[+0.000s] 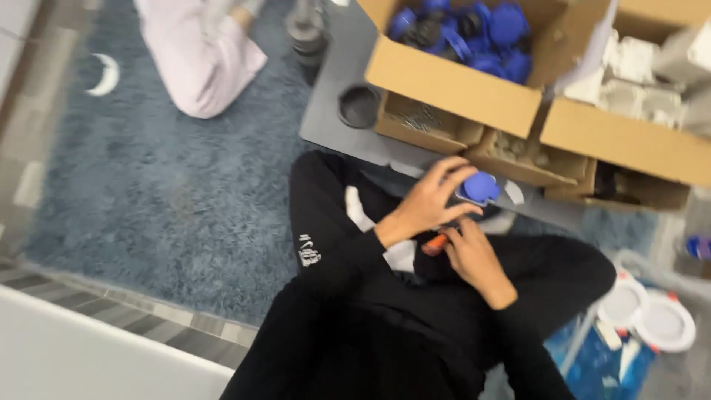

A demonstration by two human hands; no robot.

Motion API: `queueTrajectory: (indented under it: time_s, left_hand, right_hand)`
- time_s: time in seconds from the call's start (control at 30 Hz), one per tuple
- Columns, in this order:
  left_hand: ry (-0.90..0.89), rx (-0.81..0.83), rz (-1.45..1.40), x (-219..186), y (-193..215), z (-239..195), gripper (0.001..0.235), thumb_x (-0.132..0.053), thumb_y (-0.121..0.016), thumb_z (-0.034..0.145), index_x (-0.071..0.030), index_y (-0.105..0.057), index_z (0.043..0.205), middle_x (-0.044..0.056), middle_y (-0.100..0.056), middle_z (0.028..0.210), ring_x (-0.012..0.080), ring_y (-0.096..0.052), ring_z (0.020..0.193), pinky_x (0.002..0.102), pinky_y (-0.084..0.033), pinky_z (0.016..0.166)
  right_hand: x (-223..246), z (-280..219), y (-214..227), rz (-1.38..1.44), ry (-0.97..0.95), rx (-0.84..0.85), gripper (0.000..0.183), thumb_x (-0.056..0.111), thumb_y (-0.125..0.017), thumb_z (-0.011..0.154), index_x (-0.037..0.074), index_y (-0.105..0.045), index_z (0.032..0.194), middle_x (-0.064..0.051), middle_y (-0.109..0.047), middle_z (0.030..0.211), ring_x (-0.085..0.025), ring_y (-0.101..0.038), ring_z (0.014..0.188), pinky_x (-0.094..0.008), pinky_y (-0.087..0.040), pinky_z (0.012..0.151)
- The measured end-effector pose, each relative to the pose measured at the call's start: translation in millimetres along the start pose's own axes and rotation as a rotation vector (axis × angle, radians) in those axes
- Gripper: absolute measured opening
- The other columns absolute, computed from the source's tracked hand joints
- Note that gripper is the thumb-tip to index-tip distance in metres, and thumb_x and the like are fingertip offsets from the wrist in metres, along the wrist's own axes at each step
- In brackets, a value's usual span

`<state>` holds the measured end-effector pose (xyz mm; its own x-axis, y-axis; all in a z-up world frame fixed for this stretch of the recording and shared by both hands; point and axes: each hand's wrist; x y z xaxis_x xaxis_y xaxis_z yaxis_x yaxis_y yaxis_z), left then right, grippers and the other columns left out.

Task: Assembling blue plastic electrical boxes by inserting white internal components and using a screwdriver to fasten or adjust them.

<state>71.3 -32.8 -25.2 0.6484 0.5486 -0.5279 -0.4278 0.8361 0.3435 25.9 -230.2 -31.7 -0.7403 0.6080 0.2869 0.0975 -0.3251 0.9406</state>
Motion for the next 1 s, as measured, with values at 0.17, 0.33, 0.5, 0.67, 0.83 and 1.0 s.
queueTrajectory:
  time_s: [0.17, 0.33, 0.5, 0.67, 0.83, 1.0]
  left_hand:
    - [0.084, 0.025, -0.033, -9, 46, -19, 0.074, -0.052, -0.087, 0.093, -0.011, -0.061, 0.149, 0.014, -0.059, 0.148, 0.0342, -0.064, 0.138, 0.041, -0.056, 0.116]
    - [0.179, 0.202, 0.045, -6, 114, -39, 0.058, -0.030, -0.094, 0.091, -0.003, -0.066, 0.135, 0.014, -0.064, 0.141, 0.0310, -0.068, 0.125, 0.041, -0.055, 0.109]
    - [0.290, 0.171, 0.363, 23, 149, -68, 0.036, -0.021, -0.091, 0.091, -0.003, -0.073, 0.117, 0.010, -0.071, 0.125, 0.0294, -0.067, 0.120, 0.042, -0.047, 0.109]
    - [0.415, 0.210, 0.484, 45, 146, -79, 0.036, -0.030, -0.086, 0.095, -0.005, -0.073, 0.118, 0.008, -0.067, 0.127, 0.0284, -0.062, 0.125, 0.044, -0.041, 0.112]
    - [0.337, 0.260, 0.601, 58, 137, -75, 0.037, -0.041, -0.082, 0.098, -0.008, -0.073, 0.114, 0.006, -0.068, 0.128, 0.0275, -0.060, 0.128, 0.046, -0.035, 0.111]
    - [0.325, 0.258, 0.592, 59, 137, -76, 0.038, -0.042, -0.083, 0.098, -0.008, -0.073, 0.111, 0.005, -0.068, 0.126, 0.0272, -0.061, 0.125, 0.047, -0.036, 0.110]
  right_hand:
    - [16, -30, 95, 0.426, -0.169, -0.107, 0.025, 0.007, -0.082, 0.090, 0.003, -0.075, 0.114, -0.023, -0.070, 0.125, -0.045, -0.070, 0.115, -0.055, -0.056, 0.099]
    - [13, -58, 151, 0.642, -0.405, -0.243, 0.034, -0.007, -0.082, 0.088, -0.002, -0.065, 0.117, -0.017, -0.079, 0.120, -0.025, -0.079, 0.102, -0.032, -0.063, 0.094]
    - [-22, -85, 175, 0.771, -0.108, -0.648, 0.033, 0.031, -0.066, 0.105, 0.013, -0.047, 0.126, -0.030, -0.071, 0.118, -0.026, -0.079, 0.084, -0.028, -0.069, 0.073]
    - [9, -18, 177, 0.598, -0.127, -0.839, 0.025, 0.007, -0.049, 0.119, -0.014, -0.057, 0.131, -0.036, -0.067, 0.117, -0.042, -0.071, 0.083, -0.048, -0.067, 0.079]
    - [27, 62, 184, 0.293, 0.080, -0.724, 0.045, 0.016, -0.057, 0.120, -0.014, -0.040, 0.149, -0.040, -0.066, 0.130, -0.056, -0.079, 0.097, -0.053, -0.064, 0.087]
    - [25, 99, 163, 0.246, 0.237, -0.590, 0.054, -0.004, -0.070, 0.115, 0.011, -0.020, 0.129, -0.039, -0.066, 0.131, -0.050, -0.075, 0.105, -0.051, -0.060, 0.087]
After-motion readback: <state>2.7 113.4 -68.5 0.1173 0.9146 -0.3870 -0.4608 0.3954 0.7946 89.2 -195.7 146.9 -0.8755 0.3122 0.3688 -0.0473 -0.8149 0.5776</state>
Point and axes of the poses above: each hand's wrist, its own z-axis towards the middle knuckle, its own y-axis out of the back of the hand, x = y × z
